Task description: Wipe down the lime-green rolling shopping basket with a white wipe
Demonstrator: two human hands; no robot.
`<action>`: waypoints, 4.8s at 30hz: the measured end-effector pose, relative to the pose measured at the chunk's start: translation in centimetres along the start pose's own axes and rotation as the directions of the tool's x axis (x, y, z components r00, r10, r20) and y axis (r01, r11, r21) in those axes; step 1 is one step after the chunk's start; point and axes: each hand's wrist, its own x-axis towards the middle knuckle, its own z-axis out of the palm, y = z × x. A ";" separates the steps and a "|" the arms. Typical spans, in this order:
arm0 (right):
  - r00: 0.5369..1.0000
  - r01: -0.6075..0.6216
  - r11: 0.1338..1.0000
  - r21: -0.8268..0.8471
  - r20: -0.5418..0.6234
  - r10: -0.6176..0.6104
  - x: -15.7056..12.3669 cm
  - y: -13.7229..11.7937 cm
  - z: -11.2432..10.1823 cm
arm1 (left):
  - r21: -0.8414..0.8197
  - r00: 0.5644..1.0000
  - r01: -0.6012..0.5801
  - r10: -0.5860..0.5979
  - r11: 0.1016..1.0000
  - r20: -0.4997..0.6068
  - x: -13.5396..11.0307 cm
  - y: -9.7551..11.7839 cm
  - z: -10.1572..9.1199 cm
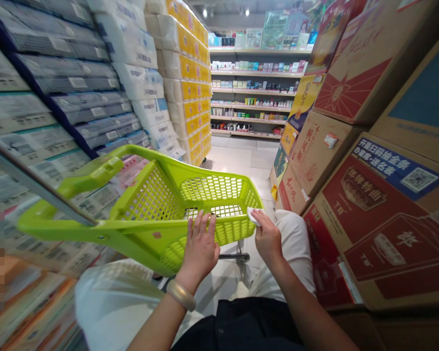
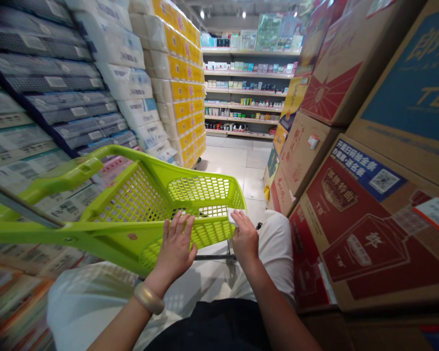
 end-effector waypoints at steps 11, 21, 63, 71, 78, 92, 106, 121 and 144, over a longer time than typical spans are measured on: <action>0.967 0.196 0.975 0.106 0.145 -0.210 -0.1 -3.6 2.0 | -0.004 1.000 -0.004 0.004 1.000 0.008 -0.2 -0.3 -0.3; 0.995 0.074 0.997 0.031 0.066 -0.076 0.1 -2.4 1.1 | -0.025 1.000 0.005 -0.005 1.000 0.016 -0.2 0.1 -0.1; 0.989 0.114 0.993 0.013 0.089 -0.114 1.3 1.2 0.5 | -0.132 0.994 0.024 -0.010 0.991 0.109 0.3 -0.8 -0.6; 0.980 0.173 0.985 0.015 0.096 -0.174 0.7 -0.9 2.0 | -0.217 0.992 0.049 -0.023 0.975 0.123 1.3 -1.0 -0.5; 0.984 0.153 0.988 0.027 0.087 -0.154 0.3 0.4 1.0 | -0.209 0.995 0.041 -0.021 0.977 0.100 1.3 -2.0 -0.7; 0.958 0.242 0.963 0.119 0.129 -0.257 0.1 -3.2 2.4 | -0.266 0.995 0.034 -0.007 0.963 0.099 1.5 -2.8 -0.6; 0.992 0.110 0.992 0.055 0.054 -0.113 -0.7 1.0 -0.7 | -0.196 0.997 -0.051 0.060 0.979 0.043 1.7 -5.0 -0.2; 0.996 0.091 0.993 0.073 0.008 -0.092 -0.8 1.3 -1.3 | 0.019 0.989 0.100 -0.097 0.995 -0.109 -0.9 -2.9 0.6; 0.995 0.096 0.992 0.083 -0.009 -0.095 -1.3 0.2 -0.5 | -0.055 0.993 0.107 -0.104 0.993 0.048 3.9 -5.2 0.5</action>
